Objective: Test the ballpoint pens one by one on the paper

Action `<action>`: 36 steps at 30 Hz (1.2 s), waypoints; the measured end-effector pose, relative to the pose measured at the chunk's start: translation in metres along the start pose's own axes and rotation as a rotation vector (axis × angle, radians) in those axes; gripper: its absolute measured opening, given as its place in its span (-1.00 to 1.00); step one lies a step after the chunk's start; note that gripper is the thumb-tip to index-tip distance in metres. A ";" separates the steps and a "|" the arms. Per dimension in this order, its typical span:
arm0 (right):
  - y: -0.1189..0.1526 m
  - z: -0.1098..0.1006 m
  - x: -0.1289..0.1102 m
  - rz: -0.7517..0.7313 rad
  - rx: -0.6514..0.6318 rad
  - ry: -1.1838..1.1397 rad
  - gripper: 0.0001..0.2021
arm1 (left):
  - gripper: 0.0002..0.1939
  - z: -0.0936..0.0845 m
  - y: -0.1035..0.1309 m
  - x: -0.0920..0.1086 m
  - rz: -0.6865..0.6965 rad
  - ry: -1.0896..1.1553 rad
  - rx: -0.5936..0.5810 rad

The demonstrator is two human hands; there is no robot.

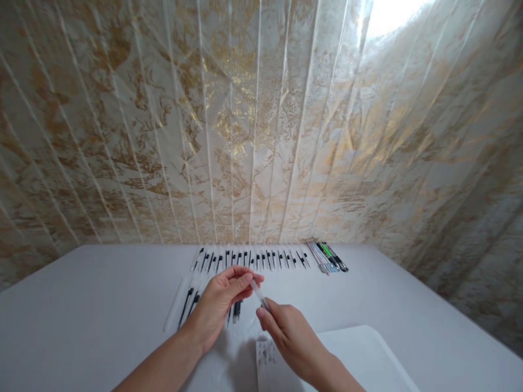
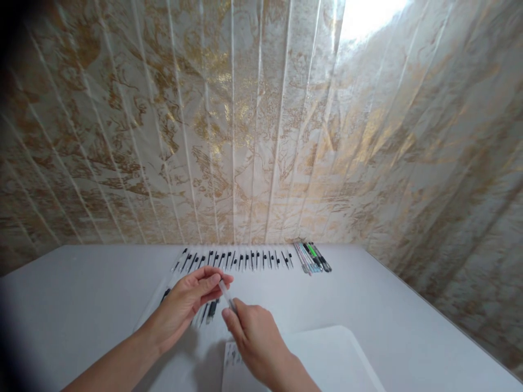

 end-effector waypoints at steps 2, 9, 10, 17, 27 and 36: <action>0.000 0.000 0.001 -0.007 -0.001 -0.021 -0.62 | -0.72 -0.001 0.000 0.000 0.002 -0.028 0.010; 0.000 0.002 0.001 0.004 -0.005 -0.036 -0.60 | -0.72 0.000 0.000 0.000 0.005 -0.130 0.003; 0.000 0.003 0.001 -0.002 -0.010 -0.082 -0.58 | -0.73 0.000 0.000 0.001 0.005 -0.123 0.000; 0.000 0.009 0.002 0.160 -0.193 -0.684 -0.42 | -0.78 0.000 0.001 0.000 -0.004 0.020 -0.111; 0.000 0.013 0.001 -0.035 -0.027 -0.331 -0.51 | -0.82 0.005 0.004 -0.006 -0.023 0.131 -0.109; 0.001 0.014 0.001 0.005 0.107 0.205 -0.67 | -0.69 0.006 0.008 -0.008 -0.036 0.092 0.030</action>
Point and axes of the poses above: each hand's wrist, its own y-axis away from the middle knuckle, its own z-axis out of the palm, x = y × z, the point moved 2 cm from there along -y, towards the middle knuckle, and after that the axes turned 10 degrees about -y, right-handed, at the moved point
